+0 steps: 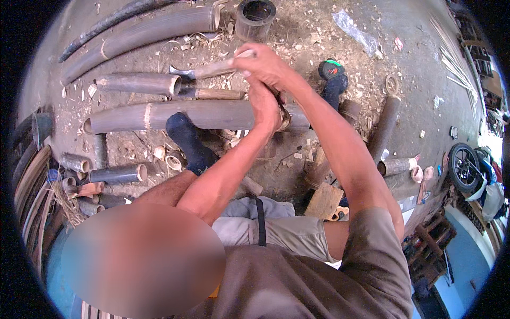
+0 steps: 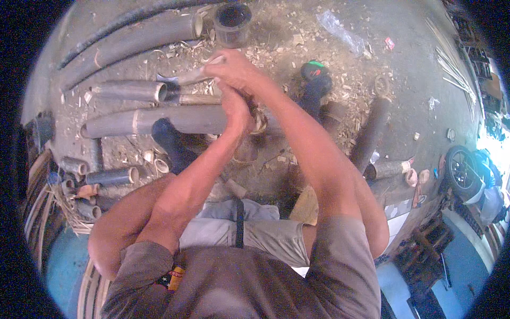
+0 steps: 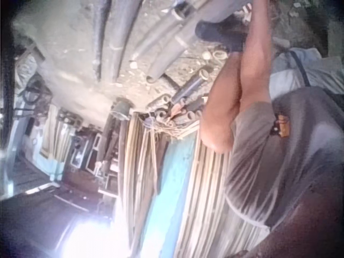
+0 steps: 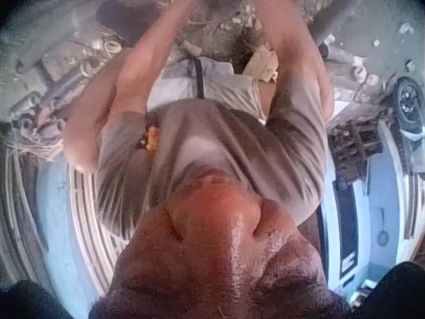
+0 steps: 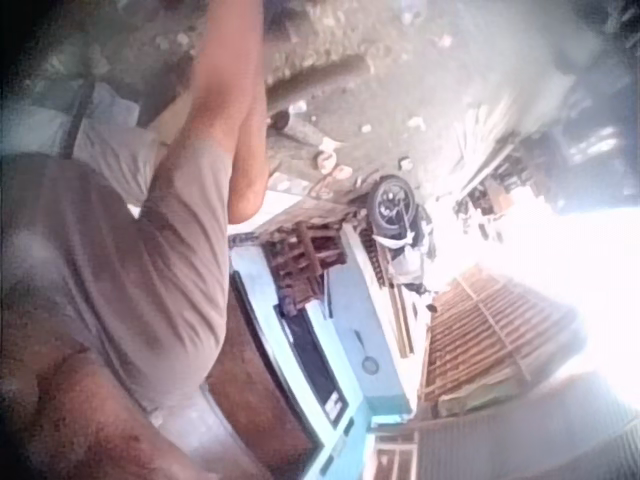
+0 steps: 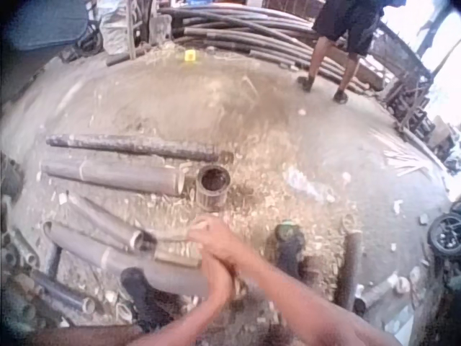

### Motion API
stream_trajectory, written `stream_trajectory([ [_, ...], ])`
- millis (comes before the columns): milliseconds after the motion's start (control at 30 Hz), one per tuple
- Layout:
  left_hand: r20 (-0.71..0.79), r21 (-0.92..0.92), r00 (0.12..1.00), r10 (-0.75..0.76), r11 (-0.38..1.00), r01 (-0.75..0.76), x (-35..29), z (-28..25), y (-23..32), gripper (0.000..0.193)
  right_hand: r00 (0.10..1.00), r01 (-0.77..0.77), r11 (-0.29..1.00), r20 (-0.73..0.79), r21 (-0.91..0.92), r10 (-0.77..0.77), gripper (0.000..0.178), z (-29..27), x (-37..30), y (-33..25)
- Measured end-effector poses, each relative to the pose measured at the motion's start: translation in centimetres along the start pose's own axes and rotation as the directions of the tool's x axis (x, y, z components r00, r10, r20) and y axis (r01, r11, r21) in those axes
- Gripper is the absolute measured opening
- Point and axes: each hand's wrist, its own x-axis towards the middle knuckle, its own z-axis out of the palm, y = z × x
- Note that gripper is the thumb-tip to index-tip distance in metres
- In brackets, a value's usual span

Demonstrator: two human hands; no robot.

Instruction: The person sits on the floor and repeatedly strikes a small bamboo piece with a larger bamboo mallet to shape its end. The person rotates the piece between strikes and occasionally inspects the shaped end.

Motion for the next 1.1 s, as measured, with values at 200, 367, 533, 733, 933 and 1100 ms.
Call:
stream_trajectory([
  [200, 0.119, 0.248, 0.993, 0.010, 0.968, -0.040, -0.1, 0.4, -0.1, 0.079, 0.993, -0.116, 0.985, 0.008, 0.129, 0.116, 0.040, -1.4, 1.2, 3.9],
  [367, 0.387, 0.456, 0.915, -0.111, 0.886, -0.085, 0.9, -0.1, 0.0, 0.080, 0.953, -0.114, 0.925, -0.221, 0.364, 0.205, 0.041, -3.2, -1.8, 4.2],
  [533, 0.645, 0.624, 0.730, -0.229, 0.708, -0.329, 0.9, 0.5, -0.1, 0.082, 0.858, -0.017, 0.842, -0.424, 0.539, 0.289, 0.041, -5.5, -6.4, 5.2],
  [733, 0.755, 0.646, 0.490, -0.435, 0.619, -0.446, 0.3, 0.6, -1.4, 0.080, 0.630, 0.220, 0.832, -0.725, 0.510, 0.278, 0.035, -5.3, -12.0, 8.2],
  [933, 0.731, 0.682, 0.433, -0.527, 0.559, -0.472, 0.6, 0.6, -2.4, 0.094, 0.536, 0.363, 0.701, -0.753, 0.614, 0.382, 0.035, -3.0, -14.9, 9.7],
  [1100, 0.436, 0.702, 0.899, -0.052, 0.644, -0.304, 1.0, 1.1, 0.3, 0.082, 0.837, 0.124, 0.933, -0.540, 0.338, 0.085, 0.028, -4.0, -4.9, 2.8],
])
